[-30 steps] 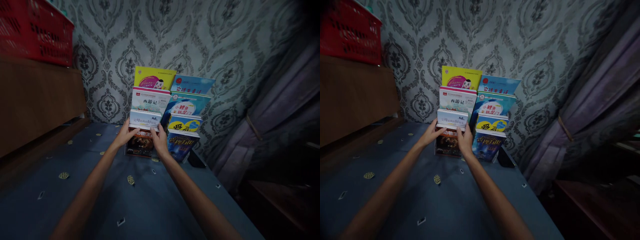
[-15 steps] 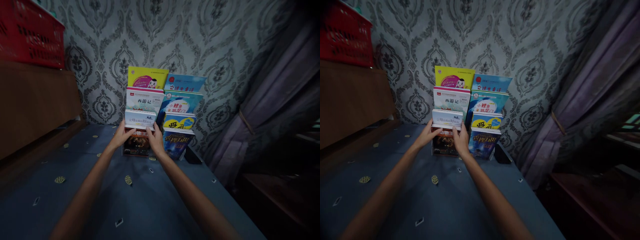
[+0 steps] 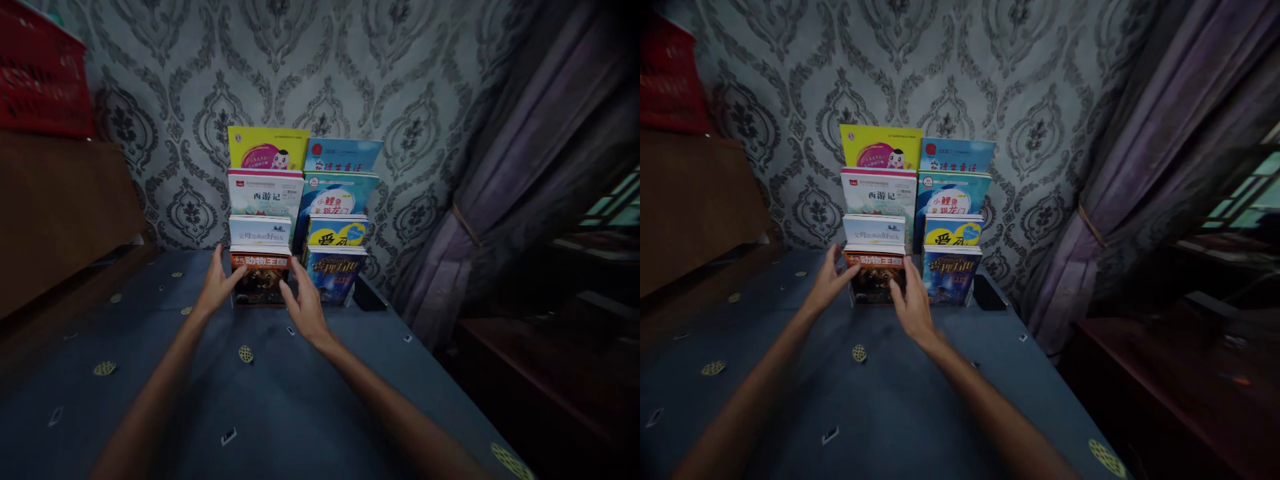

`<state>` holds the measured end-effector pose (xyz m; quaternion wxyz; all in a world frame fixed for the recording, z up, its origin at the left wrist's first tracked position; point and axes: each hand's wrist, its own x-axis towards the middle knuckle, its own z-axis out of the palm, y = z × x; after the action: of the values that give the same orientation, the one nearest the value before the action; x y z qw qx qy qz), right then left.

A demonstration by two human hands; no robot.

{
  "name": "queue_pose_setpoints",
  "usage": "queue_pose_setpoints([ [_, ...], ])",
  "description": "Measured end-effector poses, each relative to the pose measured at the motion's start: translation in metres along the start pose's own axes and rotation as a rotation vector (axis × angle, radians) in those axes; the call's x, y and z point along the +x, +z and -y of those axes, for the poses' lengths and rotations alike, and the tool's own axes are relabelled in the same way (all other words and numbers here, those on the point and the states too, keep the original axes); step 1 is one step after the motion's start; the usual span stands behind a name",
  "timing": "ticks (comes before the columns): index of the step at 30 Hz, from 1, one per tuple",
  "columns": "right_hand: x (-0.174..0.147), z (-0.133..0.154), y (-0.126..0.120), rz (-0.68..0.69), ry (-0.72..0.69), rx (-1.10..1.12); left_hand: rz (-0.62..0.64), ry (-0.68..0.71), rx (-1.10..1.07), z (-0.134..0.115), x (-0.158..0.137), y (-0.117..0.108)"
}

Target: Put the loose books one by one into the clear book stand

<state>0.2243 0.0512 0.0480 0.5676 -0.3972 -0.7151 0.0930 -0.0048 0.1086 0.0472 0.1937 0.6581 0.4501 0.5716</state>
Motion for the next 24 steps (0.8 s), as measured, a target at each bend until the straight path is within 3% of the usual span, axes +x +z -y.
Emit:
queue_pose_setpoints([
  [4,-0.035,-0.019,-0.017,0.057,-0.002,-0.054,-0.127,-0.041,0.046,0.004,-0.021,0.002],
  [11,-0.077,-0.066,-0.032,0.121,0.085,-0.084,-0.127,-0.104,0.149,0.015,-0.050,0.008],
  [16,-0.085,-0.078,-0.033,0.167,0.132,-0.078,-0.083,-0.025,0.291,0.028,-0.074,0.016],
  [24,-0.083,-0.072,-0.036,0.281,0.160,-0.097,-0.027,0.149,0.488,0.059,-0.090,0.028],
])
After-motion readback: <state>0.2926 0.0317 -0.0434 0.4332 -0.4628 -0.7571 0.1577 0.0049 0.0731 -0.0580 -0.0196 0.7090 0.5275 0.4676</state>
